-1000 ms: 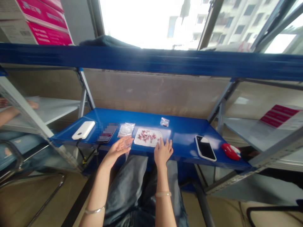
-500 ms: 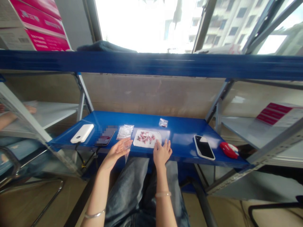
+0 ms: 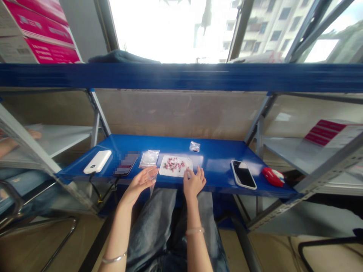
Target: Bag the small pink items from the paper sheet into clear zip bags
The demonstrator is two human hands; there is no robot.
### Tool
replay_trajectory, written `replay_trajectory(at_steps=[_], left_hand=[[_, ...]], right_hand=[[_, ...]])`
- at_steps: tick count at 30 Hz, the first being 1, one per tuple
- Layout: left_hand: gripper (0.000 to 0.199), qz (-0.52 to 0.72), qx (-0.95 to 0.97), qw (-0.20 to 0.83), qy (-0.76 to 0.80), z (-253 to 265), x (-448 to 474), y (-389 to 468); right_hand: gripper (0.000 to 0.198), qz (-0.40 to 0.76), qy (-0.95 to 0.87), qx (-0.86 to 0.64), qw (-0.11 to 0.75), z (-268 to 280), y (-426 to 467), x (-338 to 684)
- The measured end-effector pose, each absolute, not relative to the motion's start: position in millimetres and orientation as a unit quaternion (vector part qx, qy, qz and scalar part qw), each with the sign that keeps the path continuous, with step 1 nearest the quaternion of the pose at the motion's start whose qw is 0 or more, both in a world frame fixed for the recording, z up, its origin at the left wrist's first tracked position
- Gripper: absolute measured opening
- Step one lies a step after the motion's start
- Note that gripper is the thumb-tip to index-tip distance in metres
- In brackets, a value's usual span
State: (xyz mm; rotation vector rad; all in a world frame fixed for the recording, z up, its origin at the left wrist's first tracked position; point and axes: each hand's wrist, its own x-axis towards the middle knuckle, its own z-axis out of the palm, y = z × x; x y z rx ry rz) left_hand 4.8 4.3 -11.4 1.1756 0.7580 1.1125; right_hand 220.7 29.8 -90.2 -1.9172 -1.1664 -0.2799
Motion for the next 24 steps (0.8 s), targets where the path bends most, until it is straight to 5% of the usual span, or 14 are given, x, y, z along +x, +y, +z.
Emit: replay_trajectory(at_steps=[24], left_hand=[[0.055,0.467,0.538,0.626,0.316,-8.4,9.2,2.3]], right_hand=[[0.024,-0.069,-0.409,-0.761,0.499,-85.6,30.9,224.6]])
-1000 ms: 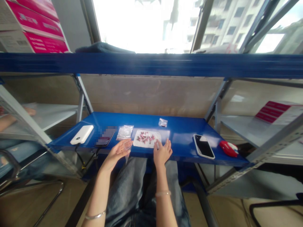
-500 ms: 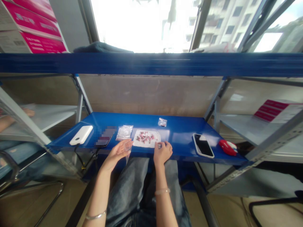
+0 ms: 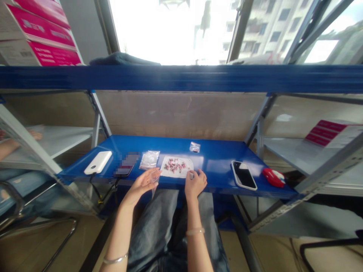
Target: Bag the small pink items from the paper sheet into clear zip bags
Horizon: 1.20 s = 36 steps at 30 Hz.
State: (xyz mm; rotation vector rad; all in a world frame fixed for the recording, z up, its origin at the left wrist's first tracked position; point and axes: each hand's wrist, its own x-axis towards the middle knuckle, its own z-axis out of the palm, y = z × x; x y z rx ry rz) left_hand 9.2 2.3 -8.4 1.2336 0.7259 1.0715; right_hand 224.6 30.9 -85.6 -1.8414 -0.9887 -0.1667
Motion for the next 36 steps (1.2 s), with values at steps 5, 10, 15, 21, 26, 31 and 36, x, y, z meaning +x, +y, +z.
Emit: replay_trajectory(at_steps=[5,10,15,21,26,31,36], left_hand=[[0.055,0.458,0.548,0.621,0.322,-10.7,11.4,4.1],[0.055,0.451,0.557,0.619,0.320,-8.4,13.0,2.6],[0.056,0.449,0.559,0.621,0.317,-6.8,13.8,1.0],[0.055,0.450,0.564,0.610,0.328,-10.3,13.5,2.2],[0.052,0.442,0.579,0.610,0.313,-12.6,15.3,2.7],[0.053,0.448,0.574,0.611,0.311,-14.6,16.3,2.5],[0.052,0.443,0.580,0.608,0.312,-12.6,14.5,2.6]], right_hand=[[0.026,0.027,-0.411,-0.694,0.591,-57.7,21.9,229.0],[0.027,0.109,-0.465,-0.595,0.647,-20.8,5.0,218.9],[0.017,0.119,-0.565,-0.527,0.623,2.1,-11.6,198.5],[0.010,0.169,-0.661,-0.484,0.548,7.3,-17.3,181.8],[0.015,0.199,-0.694,-0.483,0.495,5.2,-19.3,180.6],[0.022,0.205,-0.664,-0.486,0.530,-0.4,-13.3,186.7],[0.019,0.046,-0.553,-0.673,0.489,-26.0,4.0,206.4]])
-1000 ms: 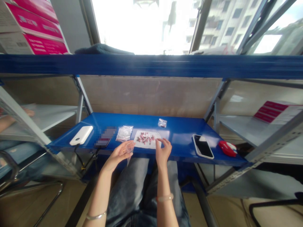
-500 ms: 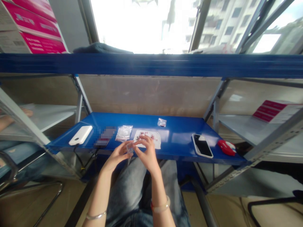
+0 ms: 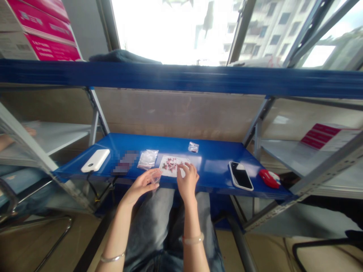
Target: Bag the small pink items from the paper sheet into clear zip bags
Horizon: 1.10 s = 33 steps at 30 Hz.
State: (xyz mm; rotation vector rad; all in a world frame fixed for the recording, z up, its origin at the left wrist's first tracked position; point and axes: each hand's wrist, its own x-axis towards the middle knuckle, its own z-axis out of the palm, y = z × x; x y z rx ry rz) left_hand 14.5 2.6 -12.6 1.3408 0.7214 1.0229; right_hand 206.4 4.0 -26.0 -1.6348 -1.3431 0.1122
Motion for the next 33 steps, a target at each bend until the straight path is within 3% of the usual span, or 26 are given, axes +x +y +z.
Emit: replay_trajectory(at_steps=[5,14,23,33], left_hand=[[0.053,0.441,0.574,0.613,0.315,-11.8,14.4,2.2],[0.052,0.442,0.570,0.615,0.317,-11.2,16.1,2.1],[0.054,0.441,0.565,0.618,0.324,-9.0,12.9,0.6],[0.057,0.444,0.552,0.626,0.327,-6.7,13.6,0.0]], right_hand=[[0.030,0.002,-0.507,-0.787,0.351,-57.2,15.9,224.0],[0.034,-0.032,-0.522,-0.811,0.263,-69.8,19.7,223.4],[0.037,-0.072,-0.514,-0.808,0.280,-78.6,24.2,222.9],[0.028,-0.103,-0.449,-0.797,0.390,-86.5,29.1,218.8]])
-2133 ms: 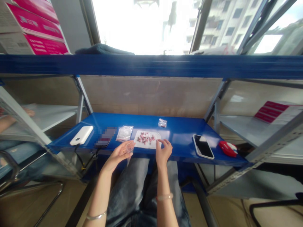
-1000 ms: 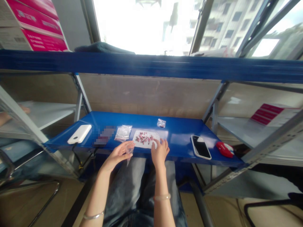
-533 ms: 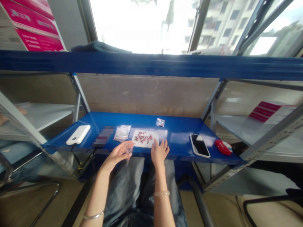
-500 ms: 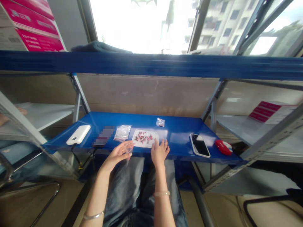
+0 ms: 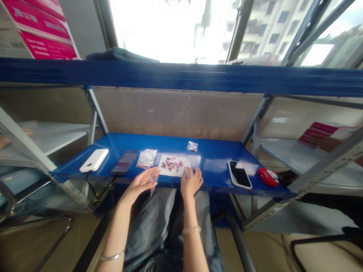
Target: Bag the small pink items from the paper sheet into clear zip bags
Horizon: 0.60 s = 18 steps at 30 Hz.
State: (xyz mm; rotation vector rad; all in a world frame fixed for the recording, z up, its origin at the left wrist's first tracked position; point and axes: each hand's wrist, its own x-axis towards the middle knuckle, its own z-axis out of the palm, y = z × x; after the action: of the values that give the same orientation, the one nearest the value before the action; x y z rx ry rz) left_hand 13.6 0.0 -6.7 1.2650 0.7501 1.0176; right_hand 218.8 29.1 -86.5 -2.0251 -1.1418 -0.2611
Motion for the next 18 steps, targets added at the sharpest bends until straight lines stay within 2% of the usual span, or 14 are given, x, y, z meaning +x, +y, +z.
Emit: replay_trajectory(at_steps=[4,7,18], left_hand=[[0.057,0.437,0.557,0.627,0.324,-7.9,13.8,0.4],[0.057,0.432,0.561,0.628,0.323,-9.8,13.3,1.0],[0.056,0.443,0.553,0.629,0.321,-8.1,13.1,0.1]], right_hand=[[0.033,-0.120,-0.470,-0.794,0.365,-87.8,29.6,219.3],[0.029,-0.119,-0.486,-0.791,0.352,-88.7,29.5,219.8],[0.019,-0.088,-0.464,-0.775,0.419,-87.1,28.3,219.4]])
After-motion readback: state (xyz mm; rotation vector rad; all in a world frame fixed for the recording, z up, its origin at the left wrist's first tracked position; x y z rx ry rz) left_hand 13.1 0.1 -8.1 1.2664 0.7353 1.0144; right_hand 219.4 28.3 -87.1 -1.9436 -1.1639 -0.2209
